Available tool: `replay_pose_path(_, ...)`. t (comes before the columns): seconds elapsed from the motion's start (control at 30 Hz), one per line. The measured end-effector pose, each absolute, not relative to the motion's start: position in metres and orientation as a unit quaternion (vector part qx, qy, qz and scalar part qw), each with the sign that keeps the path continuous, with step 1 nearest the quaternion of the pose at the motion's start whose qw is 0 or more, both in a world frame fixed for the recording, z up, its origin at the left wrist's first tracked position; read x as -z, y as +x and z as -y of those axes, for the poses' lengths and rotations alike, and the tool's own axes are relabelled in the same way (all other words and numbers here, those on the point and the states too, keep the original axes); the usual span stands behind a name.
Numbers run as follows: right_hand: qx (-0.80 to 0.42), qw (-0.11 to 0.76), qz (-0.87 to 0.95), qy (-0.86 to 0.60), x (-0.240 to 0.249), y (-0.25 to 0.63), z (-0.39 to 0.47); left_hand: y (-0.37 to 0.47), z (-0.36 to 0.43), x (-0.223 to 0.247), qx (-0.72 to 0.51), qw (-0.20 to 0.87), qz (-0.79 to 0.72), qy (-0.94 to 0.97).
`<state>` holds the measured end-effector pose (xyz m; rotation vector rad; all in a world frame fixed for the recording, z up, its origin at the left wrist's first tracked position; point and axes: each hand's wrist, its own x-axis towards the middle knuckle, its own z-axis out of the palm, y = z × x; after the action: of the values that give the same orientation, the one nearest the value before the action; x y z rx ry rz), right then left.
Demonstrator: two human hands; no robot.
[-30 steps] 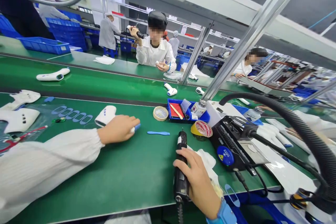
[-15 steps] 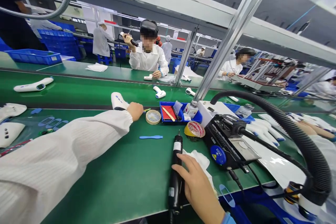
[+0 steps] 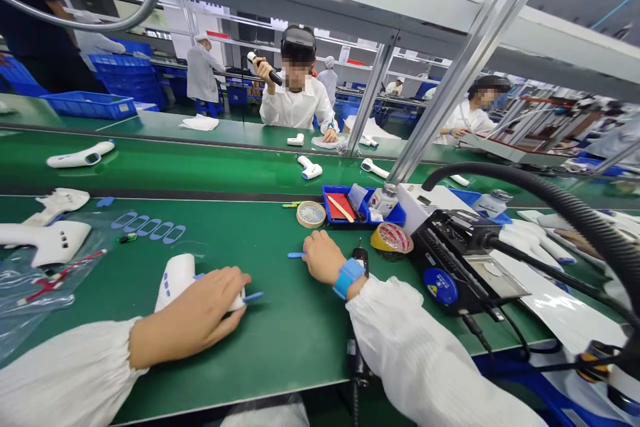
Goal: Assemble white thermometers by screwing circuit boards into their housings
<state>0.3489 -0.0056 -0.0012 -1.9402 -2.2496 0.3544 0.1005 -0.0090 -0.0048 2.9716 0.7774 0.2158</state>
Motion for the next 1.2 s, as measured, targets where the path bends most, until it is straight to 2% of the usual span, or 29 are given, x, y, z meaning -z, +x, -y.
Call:
replay_pose_path(0.2,-0.285,0.099,0.75,-0.588,-0.013,0.325,0.027,0.088,0.014,0.019,-0.114,0.088,-0.282,0.949)
replay_pose_path(0.33,-0.383,0.151,0.721,-0.557,-0.022,0.306,0.05,0.087,0.013,0.019,-0.122,0.125,-0.286,0.942)
replay_pose_path(0.43,-0.417,0.174,0.698,-0.555,-0.021,0.301,0.051,0.085,0.012,0.017,-0.114,0.143,-0.267,0.946)
replay_pose_path(0.63,-0.496,0.165,0.674,-0.523,-0.014,0.296,0.038,0.083,0.006,0.01,-0.077,0.172,-0.217,0.958)
replay_pose_path(0.9,-0.528,0.131,0.644,-0.539,0.013,0.283,0.024,0.081,-0.004,0.007,-0.046,0.195,-0.201,0.959)
replay_pose_path(1.07,-0.449,0.127,0.672,-0.575,0.017,0.272,0.016,0.086,-0.003,0.009,-0.031,0.135,-0.254,0.957)
replay_pose_path(1.2,-0.384,0.091,0.708,-0.586,0.006,0.267,0.012,0.085,-0.002,0.013,-0.032,0.106,-0.302,0.947)
